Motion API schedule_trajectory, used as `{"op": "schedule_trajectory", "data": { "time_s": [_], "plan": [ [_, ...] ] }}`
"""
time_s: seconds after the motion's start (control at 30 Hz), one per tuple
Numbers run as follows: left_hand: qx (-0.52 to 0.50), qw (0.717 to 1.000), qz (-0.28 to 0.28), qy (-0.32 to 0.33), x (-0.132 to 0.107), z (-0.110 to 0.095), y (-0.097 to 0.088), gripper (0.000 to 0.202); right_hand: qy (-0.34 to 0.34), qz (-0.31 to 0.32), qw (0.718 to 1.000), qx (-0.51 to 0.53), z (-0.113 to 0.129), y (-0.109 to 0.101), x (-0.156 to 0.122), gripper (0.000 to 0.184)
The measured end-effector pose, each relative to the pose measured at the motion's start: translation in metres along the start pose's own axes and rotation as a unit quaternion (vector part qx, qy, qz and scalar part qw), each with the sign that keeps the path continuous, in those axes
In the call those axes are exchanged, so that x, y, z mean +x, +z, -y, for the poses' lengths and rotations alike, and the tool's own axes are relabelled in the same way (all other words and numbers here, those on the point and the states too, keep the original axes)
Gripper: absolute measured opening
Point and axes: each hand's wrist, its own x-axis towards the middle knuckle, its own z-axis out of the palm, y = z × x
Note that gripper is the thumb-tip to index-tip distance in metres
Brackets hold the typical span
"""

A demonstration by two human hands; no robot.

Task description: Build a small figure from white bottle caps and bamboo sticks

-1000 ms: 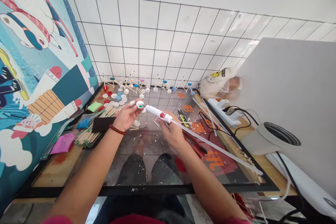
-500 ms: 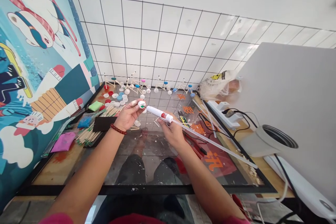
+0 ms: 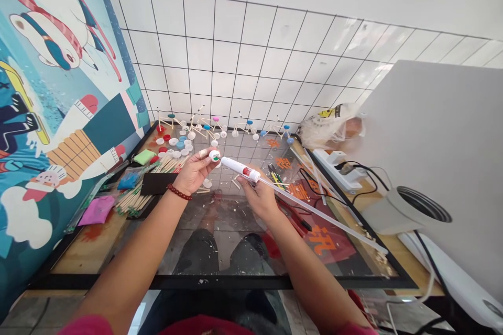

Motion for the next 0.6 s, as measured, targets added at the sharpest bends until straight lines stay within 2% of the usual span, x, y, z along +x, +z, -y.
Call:
{"op": "schedule_trajectory", "data": {
  "time_s": [0.43, 0.6],
  "plan": [
    [0.01, 1.0, -0.006, -0.012, -0.0014, 0.0019, 0.0, 0.023, -0.002, -0.001, 1.0, -0.005, 0.0023, -0.0014, 0.0004, 0.027],
    [-0.017, 0.998, -0.055, -0.007, 0.0009, -0.0013, -0.004, 0.024, 0.011, -0.024, 1.0, 0.011, 0.0022, -0.0035, -0.0001, 0.027]
  ]
}}
